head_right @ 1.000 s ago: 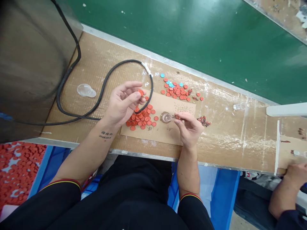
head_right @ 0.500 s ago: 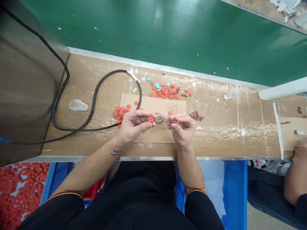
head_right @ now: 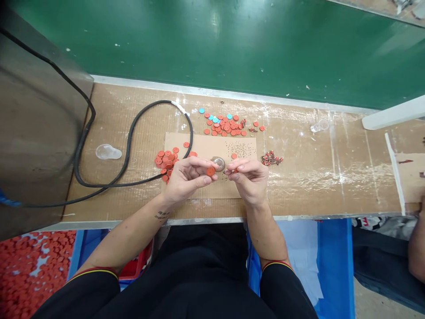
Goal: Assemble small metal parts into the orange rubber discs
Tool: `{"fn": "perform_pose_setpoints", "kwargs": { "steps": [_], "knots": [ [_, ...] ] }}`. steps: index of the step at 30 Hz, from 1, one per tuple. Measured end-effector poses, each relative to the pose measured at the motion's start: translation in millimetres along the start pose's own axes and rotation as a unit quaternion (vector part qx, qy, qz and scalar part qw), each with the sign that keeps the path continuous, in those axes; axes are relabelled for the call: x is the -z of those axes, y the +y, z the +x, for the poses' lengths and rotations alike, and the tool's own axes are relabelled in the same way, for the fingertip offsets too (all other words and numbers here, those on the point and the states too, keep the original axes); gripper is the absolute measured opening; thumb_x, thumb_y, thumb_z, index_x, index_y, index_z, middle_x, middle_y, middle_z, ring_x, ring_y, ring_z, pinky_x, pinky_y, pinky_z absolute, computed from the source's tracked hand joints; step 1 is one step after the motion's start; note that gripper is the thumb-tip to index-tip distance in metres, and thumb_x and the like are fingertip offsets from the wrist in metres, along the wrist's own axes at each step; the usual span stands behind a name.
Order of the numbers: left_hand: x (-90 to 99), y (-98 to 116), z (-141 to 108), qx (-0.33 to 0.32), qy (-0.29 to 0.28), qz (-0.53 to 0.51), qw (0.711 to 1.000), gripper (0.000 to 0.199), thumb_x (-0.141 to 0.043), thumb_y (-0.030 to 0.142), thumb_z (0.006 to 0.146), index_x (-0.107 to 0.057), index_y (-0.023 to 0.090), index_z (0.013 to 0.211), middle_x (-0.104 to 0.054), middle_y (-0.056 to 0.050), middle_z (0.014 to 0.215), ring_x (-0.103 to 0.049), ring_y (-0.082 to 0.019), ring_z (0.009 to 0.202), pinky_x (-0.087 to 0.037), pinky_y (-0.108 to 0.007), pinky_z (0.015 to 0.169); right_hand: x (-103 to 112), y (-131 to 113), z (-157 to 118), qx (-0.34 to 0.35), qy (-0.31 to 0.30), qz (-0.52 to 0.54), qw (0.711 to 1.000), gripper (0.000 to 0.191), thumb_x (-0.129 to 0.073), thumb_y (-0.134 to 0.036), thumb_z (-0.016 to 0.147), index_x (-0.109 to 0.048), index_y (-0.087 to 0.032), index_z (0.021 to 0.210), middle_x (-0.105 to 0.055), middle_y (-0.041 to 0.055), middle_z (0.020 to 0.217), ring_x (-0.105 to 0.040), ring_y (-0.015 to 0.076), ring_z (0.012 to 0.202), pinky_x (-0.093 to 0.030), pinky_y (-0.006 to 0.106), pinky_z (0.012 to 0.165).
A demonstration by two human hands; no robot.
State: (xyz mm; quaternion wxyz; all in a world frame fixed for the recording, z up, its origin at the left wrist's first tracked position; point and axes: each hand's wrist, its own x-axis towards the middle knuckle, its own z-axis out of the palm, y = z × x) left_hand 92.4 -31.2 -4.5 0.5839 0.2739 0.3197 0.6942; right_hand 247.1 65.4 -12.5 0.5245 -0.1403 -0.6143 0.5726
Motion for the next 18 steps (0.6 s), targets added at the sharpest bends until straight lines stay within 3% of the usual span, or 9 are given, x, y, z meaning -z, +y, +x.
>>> {"fn": "perform_pose_setpoints", "kwargs": {
  "steps": [11, 18],
  "knots": [
    [-0.6, -0.8, -0.4, -0.009, -0.022, -0.014, 1.000, 0.019, -0.090, 0.031, 0.084, -0.079, 0.020, 0.095, -0.084, -0.007, 0.102, -0.081, -0.016, 0.082, -0.068, -0.026, 0.082, 1.0, -0.4, -0.4, -0.030, -0.002, -0.002, 1.000, 0.021, -0.088, -0.041, 0.086, -0.069, -0.032, 0.089, -0.078, -0.0063, 0.081, -0.069, 0.0111, 0.058, -0.048, 0.019, 0.042],
    [-0.3, -2.9, 0.0, -0.006, -0.004, -0.013, 1.000, 0.030, -0.094, 0.033, 0.079, -0.079, 0.023, 0.102, -0.084, -0.007, 0.100, -0.082, -0.019, 0.083, -0.069, -0.028, 0.081, -1.7, -1.8, 2.0, -0.023, 0.011, -0.056, 0.998, 0.027, -0.085, -0.055, 0.086, -0.071, -0.031, 0.089, -0.075, -0.0028, 0.076, -0.069, 0.0156, 0.065, -0.052, 0.025, 0.045]
  ]
}}
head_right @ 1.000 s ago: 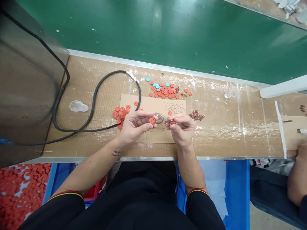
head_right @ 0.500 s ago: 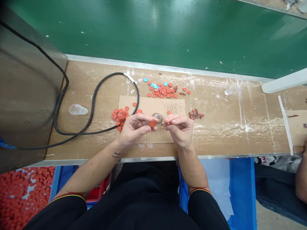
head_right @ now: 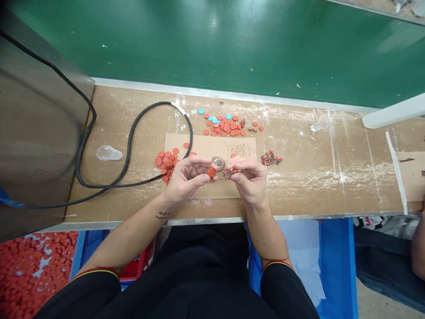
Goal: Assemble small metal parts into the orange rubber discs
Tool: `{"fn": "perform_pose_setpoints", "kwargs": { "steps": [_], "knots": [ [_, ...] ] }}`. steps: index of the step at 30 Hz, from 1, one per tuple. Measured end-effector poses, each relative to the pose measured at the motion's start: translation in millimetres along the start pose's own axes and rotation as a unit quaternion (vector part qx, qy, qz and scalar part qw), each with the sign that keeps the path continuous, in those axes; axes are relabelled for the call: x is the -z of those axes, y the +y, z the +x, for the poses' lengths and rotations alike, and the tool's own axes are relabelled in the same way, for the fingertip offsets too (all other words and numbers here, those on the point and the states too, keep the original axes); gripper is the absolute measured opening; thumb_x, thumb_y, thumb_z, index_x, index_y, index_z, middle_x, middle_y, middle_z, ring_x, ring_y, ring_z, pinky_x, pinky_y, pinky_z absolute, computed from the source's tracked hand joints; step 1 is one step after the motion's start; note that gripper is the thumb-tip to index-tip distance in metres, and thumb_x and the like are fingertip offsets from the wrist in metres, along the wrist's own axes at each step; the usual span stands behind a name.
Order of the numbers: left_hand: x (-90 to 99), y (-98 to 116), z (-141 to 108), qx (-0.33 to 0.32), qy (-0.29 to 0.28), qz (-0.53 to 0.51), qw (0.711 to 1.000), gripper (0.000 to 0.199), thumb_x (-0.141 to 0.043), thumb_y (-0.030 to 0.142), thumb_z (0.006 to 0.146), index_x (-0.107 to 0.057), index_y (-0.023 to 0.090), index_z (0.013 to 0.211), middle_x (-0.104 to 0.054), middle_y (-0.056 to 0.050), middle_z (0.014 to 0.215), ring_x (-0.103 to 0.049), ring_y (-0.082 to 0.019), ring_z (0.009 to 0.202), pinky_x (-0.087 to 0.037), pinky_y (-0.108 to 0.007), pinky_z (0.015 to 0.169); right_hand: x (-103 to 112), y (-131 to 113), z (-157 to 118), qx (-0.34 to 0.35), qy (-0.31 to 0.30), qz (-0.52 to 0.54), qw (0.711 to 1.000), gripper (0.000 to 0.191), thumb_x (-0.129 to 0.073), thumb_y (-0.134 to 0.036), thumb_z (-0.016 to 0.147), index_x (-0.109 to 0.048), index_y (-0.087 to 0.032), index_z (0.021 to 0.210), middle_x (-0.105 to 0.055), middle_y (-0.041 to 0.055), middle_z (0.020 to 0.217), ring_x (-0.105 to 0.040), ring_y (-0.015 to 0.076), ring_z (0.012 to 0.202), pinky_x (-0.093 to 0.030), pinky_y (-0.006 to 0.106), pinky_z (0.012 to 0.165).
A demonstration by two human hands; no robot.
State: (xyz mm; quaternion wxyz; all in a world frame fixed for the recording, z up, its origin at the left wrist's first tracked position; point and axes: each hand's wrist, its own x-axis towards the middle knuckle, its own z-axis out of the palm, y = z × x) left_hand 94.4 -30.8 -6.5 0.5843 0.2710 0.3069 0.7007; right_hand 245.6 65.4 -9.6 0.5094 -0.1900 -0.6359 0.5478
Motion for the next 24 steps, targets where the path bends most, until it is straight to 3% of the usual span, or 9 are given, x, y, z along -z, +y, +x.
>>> {"fn": "perform_pose_setpoints", "kwargs": {
  "steps": [5, 10, 24],
  "knots": [
    [-1.2, 2.6, 0.7, 0.018, 0.007, 0.005, 1.000, 0.024, -0.096, 0.032, 0.076, -0.081, 0.021, 0.091, -0.083, -0.007, 0.102, -0.081, -0.017, 0.083, -0.069, -0.026, 0.081, -0.8, 0.8, 0.1, 0.064, -0.007, -0.004, 0.998, 0.012, -0.083, -0.043, 0.091, -0.077, -0.036, 0.099, -0.078, -0.0027, 0.083, -0.074, 0.0177, 0.076, -0.063, 0.033, 0.062],
    [0.8, 0.1, 0.1, 0.013, 0.005, 0.016, 1.000, 0.026, -0.095, 0.032, 0.078, -0.078, 0.020, 0.094, -0.083, -0.006, 0.102, -0.082, -0.019, 0.086, -0.069, -0.029, 0.086, -5.0, -3.6, -2.0, 0.108, -0.008, -0.047, 0.993, 0.025, -0.084, -0.035, 0.091, -0.076, -0.037, 0.114, -0.081, -0.0031, 0.089, -0.080, 0.0187, 0.084, -0.069, 0.037, 0.076],
    [2.6, -1.7, 1.6, -0.016, 0.015, 0.053, 0.998, 0.034, -0.099, 0.034, 0.071, -0.075, 0.019, 0.089, -0.082, -0.005, 0.092, -0.080, -0.017, 0.085, -0.067, -0.026, 0.083, -9.3, -4.3, -2.2, 0.170, -0.018, -0.128, 0.977, 0.016, -0.083, -0.032, 0.091, -0.076, -0.034, 0.106, -0.082, -0.0023, 0.086, -0.081, 0.0211, 0.077, -0.072, 0.041, 0.071]
  ]
}}
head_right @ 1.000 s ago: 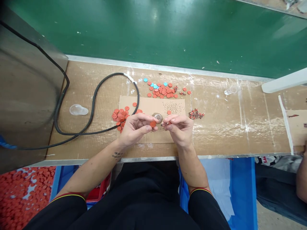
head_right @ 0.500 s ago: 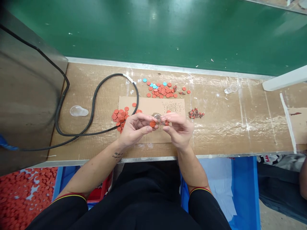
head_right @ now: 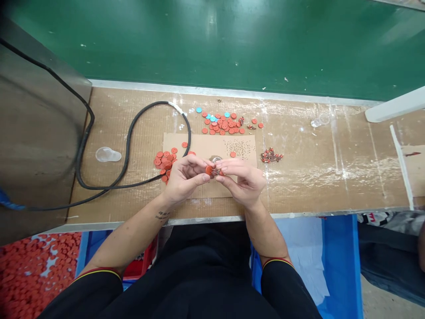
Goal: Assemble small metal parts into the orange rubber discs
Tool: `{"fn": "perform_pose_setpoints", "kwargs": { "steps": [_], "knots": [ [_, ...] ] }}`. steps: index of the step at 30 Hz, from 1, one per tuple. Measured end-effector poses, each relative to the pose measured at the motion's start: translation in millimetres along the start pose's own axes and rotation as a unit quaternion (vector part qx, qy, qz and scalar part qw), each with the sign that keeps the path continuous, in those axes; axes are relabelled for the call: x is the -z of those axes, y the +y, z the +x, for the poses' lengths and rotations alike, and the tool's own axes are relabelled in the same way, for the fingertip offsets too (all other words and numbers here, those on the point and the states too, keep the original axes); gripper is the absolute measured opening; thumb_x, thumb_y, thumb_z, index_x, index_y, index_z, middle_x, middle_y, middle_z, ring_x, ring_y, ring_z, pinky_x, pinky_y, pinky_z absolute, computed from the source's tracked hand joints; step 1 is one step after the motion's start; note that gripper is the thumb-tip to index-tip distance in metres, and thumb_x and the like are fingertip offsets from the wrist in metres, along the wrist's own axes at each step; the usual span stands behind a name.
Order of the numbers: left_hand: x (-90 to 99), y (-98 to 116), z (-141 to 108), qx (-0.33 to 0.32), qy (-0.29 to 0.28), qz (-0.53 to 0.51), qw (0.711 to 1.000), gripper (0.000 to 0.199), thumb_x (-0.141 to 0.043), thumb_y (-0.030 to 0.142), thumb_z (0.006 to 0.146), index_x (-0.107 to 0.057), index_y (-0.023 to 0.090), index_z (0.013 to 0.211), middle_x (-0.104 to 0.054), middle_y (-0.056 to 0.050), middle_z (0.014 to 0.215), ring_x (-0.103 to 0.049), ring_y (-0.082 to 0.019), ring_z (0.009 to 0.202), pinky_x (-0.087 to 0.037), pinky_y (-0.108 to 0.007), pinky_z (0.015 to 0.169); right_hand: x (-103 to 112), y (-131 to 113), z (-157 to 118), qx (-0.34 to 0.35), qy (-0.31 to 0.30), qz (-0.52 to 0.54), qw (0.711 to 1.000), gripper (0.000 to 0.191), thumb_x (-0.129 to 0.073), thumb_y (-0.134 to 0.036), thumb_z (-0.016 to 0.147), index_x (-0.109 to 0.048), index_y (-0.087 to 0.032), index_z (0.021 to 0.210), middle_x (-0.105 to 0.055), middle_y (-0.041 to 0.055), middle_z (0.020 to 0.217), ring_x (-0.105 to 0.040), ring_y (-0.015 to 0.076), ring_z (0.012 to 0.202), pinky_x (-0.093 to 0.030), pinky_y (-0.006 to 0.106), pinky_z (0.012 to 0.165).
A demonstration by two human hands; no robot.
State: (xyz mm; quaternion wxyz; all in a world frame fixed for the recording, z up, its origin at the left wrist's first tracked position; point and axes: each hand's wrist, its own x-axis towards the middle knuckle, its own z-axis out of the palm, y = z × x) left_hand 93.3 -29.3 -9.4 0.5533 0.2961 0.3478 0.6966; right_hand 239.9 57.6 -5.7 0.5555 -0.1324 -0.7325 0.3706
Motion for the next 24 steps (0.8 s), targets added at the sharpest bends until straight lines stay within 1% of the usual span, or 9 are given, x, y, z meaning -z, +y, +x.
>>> {"fn": "perform_pose_setpoints", "kwargs": {
  "steps": [2, 5, 7, 12, 16, 18, 21, 24],
  "knots": [
    [0.2, -0.1, -0.4, 0.000, 0.001, 0.000, 1.000, 0.033, -0.099, 0.032, 0.071, -0.076, 0.020, 0.089, -0.082, -0.005, 0.093, -0.080, -0.017, 0.086, -0.067, -0.026, 0.083, 0.0, 0.5, -0.8, -0.003, 0.000, -0.020, 1.000, 0.012, -0.083, -0.035, 0.091, -0.076, -0.033, 0.100, -0.082, -0.0022, 0.084, -0.081, 0.0212, 0.076, -0.072, 0.041, 0.070],
    [0.3, -0.5, -0.8, -0.003, 0.004, -0.003, 1.000, 0.029, -0.098, 0.031, 0.074, -0.076, 0.020, 0.090, -0.083, -0.005, 0.095, -0.080, -0.017, 0.087, -0.067, -0.026, 0.083, 0.1, 0.6, -1.0, -0.002, -0.003, -0.038, 0.999, 0.010, -0.083, -0.037, 0.091, -0.076, -0.032, 0.095, -0.081, -0.0020, 0.081, -0.081, 0.0212, 0.075, -0.072, 0.040, 0.068],
    [-0.2, -0.7, -0.9, -0.007, 0.006, -0.004, 1.000, 0.027, -0.096, 0.031, 0.076, -0.076, 0.020, 0.089, -0.083, -0.006, 0.096, -0.081, -0.017, 0.087, -0.067, -0.026, 0.083, 0.1, 0.4, -0.2, 0.004, -0.007, -0.030, 1.000, 0.010, -0.083, -0.034, 0.091, -0.076, -0.032, 0.098, -0.081, -0.0022, 0.082, -0.082, 0.0210, 0.076, -0.072, 0.040, 0.069],
    [-1.9, 0.8, -0.4, -0.011, 0.007, -0.004, 1.000, 0.023, -0.095, 0.029, 0.077, -0.077, 0.020, 0.088, -0.083, -0.006, 0.096, -0.080, -0.015, 0.086, -0.066, -0.022, 0.080, 0.6, 0.0, 2.2, 0.018, -0.024, -0.012, 0.999, 0.021, -0.083, -0.027, 0.091, -0.077, -0.034, 0.109, -0.083, -0.0020, 0.087, -0.082, 0.0211, 0.080, -0.072, 0.039, 0.071],
    [-1.7, 2.7, -0.6, 0.005, 0.019, 0.010, 1.000, 0.028, -0.097, 0.033, 0.074, -0.077, 0.019, 0.086, -0.083, -0.007, 0.096, -0.080, -0.016, 0.086, -0.067, -0.024, 0.080, 1.4, 0.8, 2.1, 0.015, -0.025, -0.021, 0.999, 0.018, -0.083, -0.029, 0.091, -0.078, -0.035, 0.107, -0.082, -0.0021, 0.086, -0.081, 0.0213, 0.078, -0.071, 0.040, 0.069],
    [-1.9, 3.5, -1.1, 0.003, 0.015, 0.018, 1.000, 0.028, -0.097, 0.035, 0.075, -0.077, 0.019, 0.087, -0.083, -0.008, 0.096, -0.081, -0.018, 0.087, -0.068, -0.026, 0.082, 1.2, 1.2, 1.8, 0.017, -0.022, -0.018, 0.999, 0.017, -0.083, -0.029, 0.091, -0.078, -0.035, 0.106, -0.082, -0.0022, 0.086, -0.081, 0.0211, 0.077, -0.072, 0.040, 0.069],
    [-3.1, 4.4, -2.0, -0.020, 0.006, 0.032, 0.999, 0.023, -0.094, 0.031, 0.078, -0.078, 0.019, 0.088, -0.083, -0.008, 0.094, -0.082, -0.019, 0.088, -0.069, -0.026, 0.083, 0.5, 1.8, 1.9, 0.030, -0.018, -0.010, 0.999, 0.018, -0.083, -0.027, 0.091, -0.078, -0.034, 0.107, -0.082, -0.0022, 0.086, -0.082, 0.0205, 0.078, -0.072, 0.039, 0.070],
    [-4.4, 4.3, -2.8, -0.060, 0.003, 0.043, 0.997, 0.018, -0.093, 0.026, 0.080, -0.080, 0.019, 0.090, -0.084, -0.007, 0.093, -0.082, -0.018, 0.087, -0.068, -0.023, 0.082, 0.8, 2.2, 2.4, 0.035, -0.021, -0.001, 0.999, 0.017, -0.083, -0.026, 0.091, -0.078, -0.032, 0.105, -0.083, -0.0019, 0.087, -0.082, 0.0203, 0.079, -0.072, 0.038, 0.070]
  ]
}}
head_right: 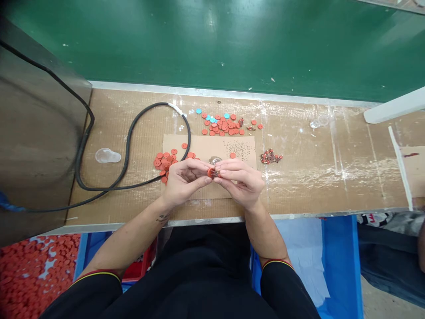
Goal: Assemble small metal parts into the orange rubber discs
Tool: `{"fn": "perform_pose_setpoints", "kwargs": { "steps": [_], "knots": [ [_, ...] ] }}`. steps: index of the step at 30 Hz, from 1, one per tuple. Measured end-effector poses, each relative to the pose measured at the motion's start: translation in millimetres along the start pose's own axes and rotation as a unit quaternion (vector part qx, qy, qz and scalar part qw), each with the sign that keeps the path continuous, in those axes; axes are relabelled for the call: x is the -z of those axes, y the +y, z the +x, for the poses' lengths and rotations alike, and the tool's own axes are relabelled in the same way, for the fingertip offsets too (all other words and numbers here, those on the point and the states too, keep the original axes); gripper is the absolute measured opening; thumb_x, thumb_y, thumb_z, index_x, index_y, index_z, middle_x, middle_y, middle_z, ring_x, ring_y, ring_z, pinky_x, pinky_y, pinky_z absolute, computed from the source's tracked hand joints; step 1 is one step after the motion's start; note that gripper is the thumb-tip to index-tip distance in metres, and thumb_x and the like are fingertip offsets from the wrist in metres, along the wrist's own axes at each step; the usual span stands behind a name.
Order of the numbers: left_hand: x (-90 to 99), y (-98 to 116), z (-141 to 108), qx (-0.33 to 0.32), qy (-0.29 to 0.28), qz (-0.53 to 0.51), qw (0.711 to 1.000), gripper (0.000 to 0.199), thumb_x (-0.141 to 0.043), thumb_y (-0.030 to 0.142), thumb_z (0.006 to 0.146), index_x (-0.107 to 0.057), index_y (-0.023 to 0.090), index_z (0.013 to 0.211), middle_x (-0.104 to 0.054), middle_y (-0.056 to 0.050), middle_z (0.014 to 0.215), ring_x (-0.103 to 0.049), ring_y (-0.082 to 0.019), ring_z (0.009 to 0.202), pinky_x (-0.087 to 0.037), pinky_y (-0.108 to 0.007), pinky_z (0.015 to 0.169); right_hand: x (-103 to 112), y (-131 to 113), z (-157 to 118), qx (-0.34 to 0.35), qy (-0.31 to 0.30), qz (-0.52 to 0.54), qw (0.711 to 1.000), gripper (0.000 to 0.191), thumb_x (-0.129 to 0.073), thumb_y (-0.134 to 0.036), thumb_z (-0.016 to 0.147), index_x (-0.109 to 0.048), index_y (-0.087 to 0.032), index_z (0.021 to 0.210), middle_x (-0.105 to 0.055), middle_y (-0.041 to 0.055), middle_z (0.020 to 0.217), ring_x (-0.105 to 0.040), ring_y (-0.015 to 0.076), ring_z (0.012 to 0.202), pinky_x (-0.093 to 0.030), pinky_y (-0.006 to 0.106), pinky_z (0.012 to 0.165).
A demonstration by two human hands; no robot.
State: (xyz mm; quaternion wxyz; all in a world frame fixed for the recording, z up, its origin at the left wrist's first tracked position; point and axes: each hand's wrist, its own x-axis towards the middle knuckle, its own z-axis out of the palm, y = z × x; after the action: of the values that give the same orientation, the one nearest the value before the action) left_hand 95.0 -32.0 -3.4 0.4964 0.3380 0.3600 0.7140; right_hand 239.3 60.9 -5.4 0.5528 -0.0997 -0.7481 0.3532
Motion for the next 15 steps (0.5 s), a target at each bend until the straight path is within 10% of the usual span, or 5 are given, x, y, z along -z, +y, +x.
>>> {"fn": "perform_pose_setpoints", "kwargs": {
  "steps": [15],
  "knots": [
    [1.6, -3.5, -2.2, -0.052, 0.020, 0.050, 0.997, 0.010, -0.092, 0.026, 0.081, -0.086, 0.024, 0.088, -0.084, -0.010, 0.103, -0.083, -0.021, 0.090, -0.070, -0.027, 0.081, 4.8, -0.9, -0.7, -0.030, -0.024, 0.052, 0.998, 0.032, -0.083, -0.018, 0.090, -0.080, -0.038, 0.115, -0.086, -0.0015, 0.099, -0.083, 0.0206, 0.090, -0.071, 0.039, 0.076]
  ]
}}
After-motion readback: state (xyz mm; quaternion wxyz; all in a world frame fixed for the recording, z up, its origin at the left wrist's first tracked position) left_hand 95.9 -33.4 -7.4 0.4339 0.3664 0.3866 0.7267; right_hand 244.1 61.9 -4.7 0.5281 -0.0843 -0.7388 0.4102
